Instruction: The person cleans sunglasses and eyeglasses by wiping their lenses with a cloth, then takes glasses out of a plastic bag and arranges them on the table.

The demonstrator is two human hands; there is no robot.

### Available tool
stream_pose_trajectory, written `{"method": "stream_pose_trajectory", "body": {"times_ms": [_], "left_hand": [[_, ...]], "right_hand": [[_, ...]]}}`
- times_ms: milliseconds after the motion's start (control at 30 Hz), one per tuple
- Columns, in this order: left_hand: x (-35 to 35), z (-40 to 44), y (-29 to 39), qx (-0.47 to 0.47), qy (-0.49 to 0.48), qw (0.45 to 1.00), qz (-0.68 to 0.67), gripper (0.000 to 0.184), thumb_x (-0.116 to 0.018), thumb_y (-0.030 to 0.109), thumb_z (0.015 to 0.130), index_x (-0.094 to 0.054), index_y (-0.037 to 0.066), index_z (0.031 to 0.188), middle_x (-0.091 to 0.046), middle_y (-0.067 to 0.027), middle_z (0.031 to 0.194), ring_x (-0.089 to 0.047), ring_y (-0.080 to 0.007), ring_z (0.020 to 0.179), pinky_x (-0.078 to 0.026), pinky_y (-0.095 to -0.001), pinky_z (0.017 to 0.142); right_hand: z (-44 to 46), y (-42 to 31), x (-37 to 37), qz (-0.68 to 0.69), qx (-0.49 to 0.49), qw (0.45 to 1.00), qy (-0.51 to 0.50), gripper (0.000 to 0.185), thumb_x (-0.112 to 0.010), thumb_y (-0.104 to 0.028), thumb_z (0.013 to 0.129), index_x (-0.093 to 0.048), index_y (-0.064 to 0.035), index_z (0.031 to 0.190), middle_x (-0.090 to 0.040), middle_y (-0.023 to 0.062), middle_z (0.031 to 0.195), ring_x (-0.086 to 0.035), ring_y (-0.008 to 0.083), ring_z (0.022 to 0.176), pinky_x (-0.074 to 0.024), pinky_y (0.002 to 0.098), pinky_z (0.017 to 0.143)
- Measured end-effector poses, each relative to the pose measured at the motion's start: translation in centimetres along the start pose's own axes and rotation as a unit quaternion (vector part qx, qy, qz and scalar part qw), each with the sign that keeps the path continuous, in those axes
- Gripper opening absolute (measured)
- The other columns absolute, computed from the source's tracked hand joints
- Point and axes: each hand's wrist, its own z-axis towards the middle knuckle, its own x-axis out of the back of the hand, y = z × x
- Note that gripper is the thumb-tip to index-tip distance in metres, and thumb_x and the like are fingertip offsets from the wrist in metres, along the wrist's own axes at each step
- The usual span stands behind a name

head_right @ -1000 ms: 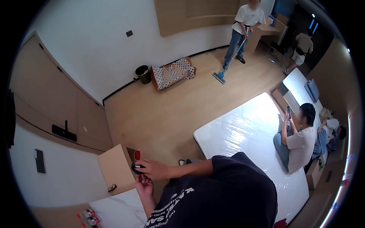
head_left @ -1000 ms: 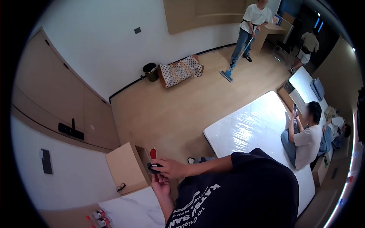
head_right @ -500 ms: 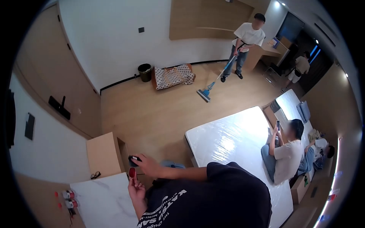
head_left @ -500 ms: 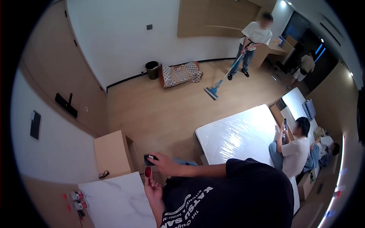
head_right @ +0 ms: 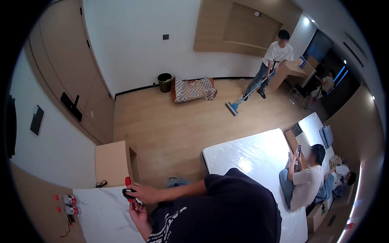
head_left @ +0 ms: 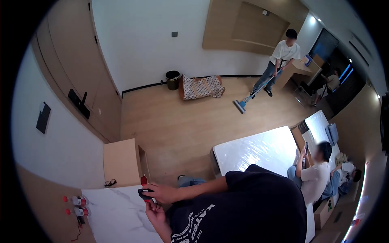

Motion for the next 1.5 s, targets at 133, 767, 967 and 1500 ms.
{"method": "stream_pose_trajectory", "body": {"times_ms": [133, 767, 967, 1500], "left_hand": [[-2.6, -1.8, 0.2, -0.005, 0.017, 0.999, -0.047, 0.036, -0.043, 0.023, 0.105, -0.047, 0.006, 0.137, -0.063, -0.0070, 0.131, -0.043, -0.0066, 0.055, -0.039, -0.0222, 0.053], [-5.1, -5.1, -2.4, -0.314, 0.169, 0.911, -0.206, 0.022, -0.047, 0.025, 0.104, -0.060, 0.010, 0.114, -0.066, 0.0017, 0.095, -0.041, -0.0066, 0.056, -0.037, -0.0229, 0.053], [-3.4, -9.5, -3.7, -0.459, 0.170, 0.831, -0.265, 0.020, -0.049, 0.028, 0.104, -0.057, 0.009, 0.108, -0.062, 0.0019, 0.085, -0.044, -0.0071, 0.060, -0.037, -0.0239, 0.057], [-6.2, -18.4, -1.2, -0.592, 0.309, 0.742, 0.060, 0.013, -0.048, 0.020, 0.105, -0.046, 0.009, 0.099, -0.070, -0.0159, 0.106, -0.058, -0.0127, 0.072, -0.050, -0.0269, 0.071]], "right_hand": [[2.0, 2.2, 0.0, 0.000, 0.003, 1.000, 0.026, 0.050, -0.061, 0.001, 0.080, -0.055, -0.0010, 0.129, -0.049, 0.0197, 0.131, -0.050, 0.0374, 0.119, -0.0459, 0.0402, 0.099], [9.6, -0.9, -2.5, 0.225, 0.171, 0.924, -0.260, 0.050, -0.062, 0.002, 0.080, -0.058, -0.0008, 0.129, -0.051, 0.0220, 0.133, -0.053, 0.0396, 0.114, -0.0484, 0.0423, 0.093], [9.3, -3.3, -5.1, 0.308, 0.240, 0.833, -0.392, 0.050, -0.062, 0.004, 0.076, -0.061, -0.0027, 0.126, -0.054, 0.0180, 0.131, -0.057, 0.0370, 0.115, -0.0495, 0.0392, 0.094], [18.2, -9.9, -8.5, 0.500, -0.218, 0.650, -0.529, 0.034, -0.053, -0.025, 0.102, -0.062, 0.0007, 0.124, -0.065, 0.0082, 0.105, -0.057, 0.0098, 0.082, -0.0470, 0.0238, 0.067]]}}
